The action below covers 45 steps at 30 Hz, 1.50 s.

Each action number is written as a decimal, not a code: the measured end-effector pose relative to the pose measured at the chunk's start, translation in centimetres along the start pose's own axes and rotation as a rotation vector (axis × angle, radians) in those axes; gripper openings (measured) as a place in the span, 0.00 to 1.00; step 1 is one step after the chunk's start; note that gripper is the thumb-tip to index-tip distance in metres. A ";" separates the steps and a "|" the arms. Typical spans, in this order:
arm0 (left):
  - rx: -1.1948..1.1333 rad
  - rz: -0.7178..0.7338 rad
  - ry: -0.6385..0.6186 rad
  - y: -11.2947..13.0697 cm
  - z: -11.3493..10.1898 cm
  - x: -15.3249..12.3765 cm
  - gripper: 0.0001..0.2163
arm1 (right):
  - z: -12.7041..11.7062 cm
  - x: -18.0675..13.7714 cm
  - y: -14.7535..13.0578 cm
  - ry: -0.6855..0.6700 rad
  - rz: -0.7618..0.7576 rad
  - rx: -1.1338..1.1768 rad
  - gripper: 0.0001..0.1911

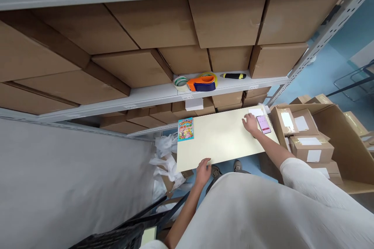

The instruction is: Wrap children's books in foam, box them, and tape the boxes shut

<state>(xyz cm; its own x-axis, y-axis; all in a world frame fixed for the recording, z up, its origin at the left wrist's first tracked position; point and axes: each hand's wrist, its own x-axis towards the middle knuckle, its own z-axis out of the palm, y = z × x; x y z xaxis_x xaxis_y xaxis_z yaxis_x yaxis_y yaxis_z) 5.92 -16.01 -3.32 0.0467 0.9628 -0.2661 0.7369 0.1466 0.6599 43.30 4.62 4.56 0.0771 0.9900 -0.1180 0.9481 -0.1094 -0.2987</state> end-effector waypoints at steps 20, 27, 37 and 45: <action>-0.179 0.051 0.147 -4.8 -0.9 0.4 0.16 | -14.8 13.0 -21.5 0.166 -0.617 -0.150 0.21; -0.188 0.082 0.101 -4.4 -1.3 0.9 0.16 | -14.5 8.2 -18.7 0.199 -0.571 -0.132 0.21; -0.177 0.169 0.023 -2.1 0.2 1.6 0.15 | -6.3 -3.0 -10.7 0.144 -0.232 0.042 0.16; -0.134 0.174 -0.043 -1.1 0.8 1.4 0.15 | 3.7 -4.5 -4.1 -0.085 0.153 -0.059 0.17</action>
<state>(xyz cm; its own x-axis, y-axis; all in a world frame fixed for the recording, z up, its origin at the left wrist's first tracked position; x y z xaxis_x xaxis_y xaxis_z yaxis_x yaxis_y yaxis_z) 5.73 -14.97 -4.95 0.1962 0.9661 -0.1678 0.6188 0.0107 0.7855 37.90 0.25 2.83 0.1980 0.9509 -0.2377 0.9438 -0.2505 -0.2157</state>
